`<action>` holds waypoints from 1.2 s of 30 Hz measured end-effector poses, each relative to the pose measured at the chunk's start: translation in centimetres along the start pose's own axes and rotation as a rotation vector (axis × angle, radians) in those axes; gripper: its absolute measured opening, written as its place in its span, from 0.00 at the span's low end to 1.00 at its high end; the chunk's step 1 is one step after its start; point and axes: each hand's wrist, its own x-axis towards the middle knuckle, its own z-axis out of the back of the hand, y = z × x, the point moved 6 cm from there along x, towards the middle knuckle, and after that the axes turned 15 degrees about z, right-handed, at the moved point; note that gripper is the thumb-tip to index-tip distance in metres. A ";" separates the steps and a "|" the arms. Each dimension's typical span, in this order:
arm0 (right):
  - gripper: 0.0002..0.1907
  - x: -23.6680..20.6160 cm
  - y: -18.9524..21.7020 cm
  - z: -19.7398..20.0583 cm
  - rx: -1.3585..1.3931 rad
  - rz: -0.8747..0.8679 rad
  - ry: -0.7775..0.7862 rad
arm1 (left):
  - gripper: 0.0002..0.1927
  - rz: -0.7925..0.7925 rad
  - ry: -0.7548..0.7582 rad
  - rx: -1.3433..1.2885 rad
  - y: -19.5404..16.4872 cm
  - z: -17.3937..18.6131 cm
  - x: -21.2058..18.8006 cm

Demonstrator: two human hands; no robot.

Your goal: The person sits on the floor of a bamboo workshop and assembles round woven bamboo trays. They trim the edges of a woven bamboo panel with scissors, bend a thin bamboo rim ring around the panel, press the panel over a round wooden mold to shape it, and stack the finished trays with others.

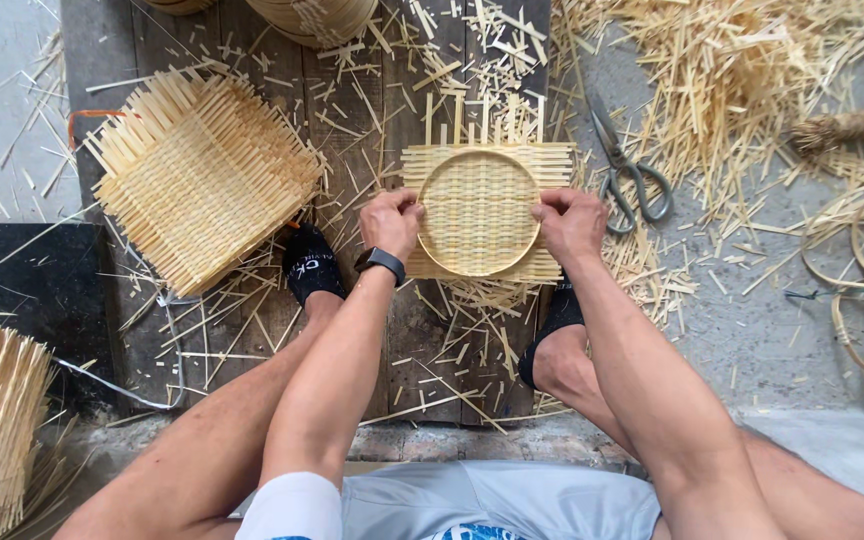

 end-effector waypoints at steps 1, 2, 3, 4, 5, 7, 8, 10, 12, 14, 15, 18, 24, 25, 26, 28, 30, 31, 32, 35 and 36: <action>0.10 -0.2 -0.6 -0.3 -0.024 0.015 0.004 | 0.11 0.031 0.055 -0.043 0.8 -0.4 0.1; 0.10 -0.4 -1.2 -0.5 -0.012 -0.008 0.005 | 0.11 0.056 0.108 -0.087 1.4 -0.8 0.2; 0.10 -0.4 -1.8 -0.6 0.001 -0.025 0.001 | 0.11 0.110 0.107 -0.085 2.0 -0.9 0.5; 0.10 -0.5 -2.2 -0.6 0.014 -0.040 -0.001 | 0.11 0.165 0.103 -0.083 2.6 -0.9 0.6; 0.10 -0.4 -2.5 -0.6 0.029 -0.053 0.001 | 0.11 0.217 0.098 -0.082 3.0 -0.9 0.9; 0.11 -0.3 -2.8 -0.5 0.056 -0.080 0.002 | 0.10 0.075 0.029 0.003 2.3 -0.6 1.1; 0.11 -0.3 -2.7 -0.4 0.045 -0.076 -0.001 | 0.10 0.007 -0.001 0.048 1.9 -0.5 1.1; 0.10 -0.2 -2.3 -0.3 0.024 -0.059 -0.004 | 0.09 0.128 0.054 0.054 2.4 -0.9 1.5; 0.10 -0.5 -2.5 -0.5 0.034 -0.173 0.019 | 0.09 0.227 0.091 0.047 2.6 -1.1 1.5; 0.09 -0.8 -2.1 -0.3 0.022 -0.196 0.011 | 0.08 0.283 0.103 0.015 2.5 -1.2 1.4; 0.09 -0.8 -1.8 -0.2 0.004 -0.174 -0.003 | 0.08 0.287 0.106 0.002 2.3 -1.2 1.4; 0.09 -1.0 -1.3 0.0 -0.018 -0.153 -0.006 | 0.09 0.312 0.115 -0.020 2.0 -1.0 1.1; 0.10 -0.8 -1.2 0.2 0.036 -0.150 -0.002 | 0.10 0.353 0.169 -0.115 1.9 -0.7 1.0; 0.10 -0.7 -1.2 0.3 0.033 -0.141 0.002 | 0.10 0.374 0.174 -0.120 2.0 -0.7 1.0; 0.10 -0.6 -1.3 0.3 0.040 -0.162 0.006 | 0.10 0.400 0.177 -0.122 2.1 -0.7 1.0; 0.11 -0.4 -1.6 0.5 0.062 -0.184 0.007 | 0.10 0.370 0.148 -0.064 1.9 -0.8 1.1; 0.10 -0.2 -2.0 0.4 0.053 -0.201 0.030 | 0.10 0.345 0.116 -0.040 1.7 -0.9 1.2; 0.10 -0.2 -2.4 0.2 0.047 -0.217 0.050 | 0.09 0.341 0.103 -0.039 1.8 -1.0 1.1; 0.10 0.0 -2.6 0.1 0.048 -0.175 0.050 | 0.09 0.342 0.091 -0.033 1.9 -1.2 1.1; 0.10 0.3 -3.5 -0.3 0.083 -0.095 0.056 | 0.07 0.271 0.092 -0.067 1.9 -1.4 0.8; 0.10 0.5 -3.8 -0.3 0.100 -0.102 0.058 | 0.07 0.297 0.105 -0.072 2.1 -1.4 0.7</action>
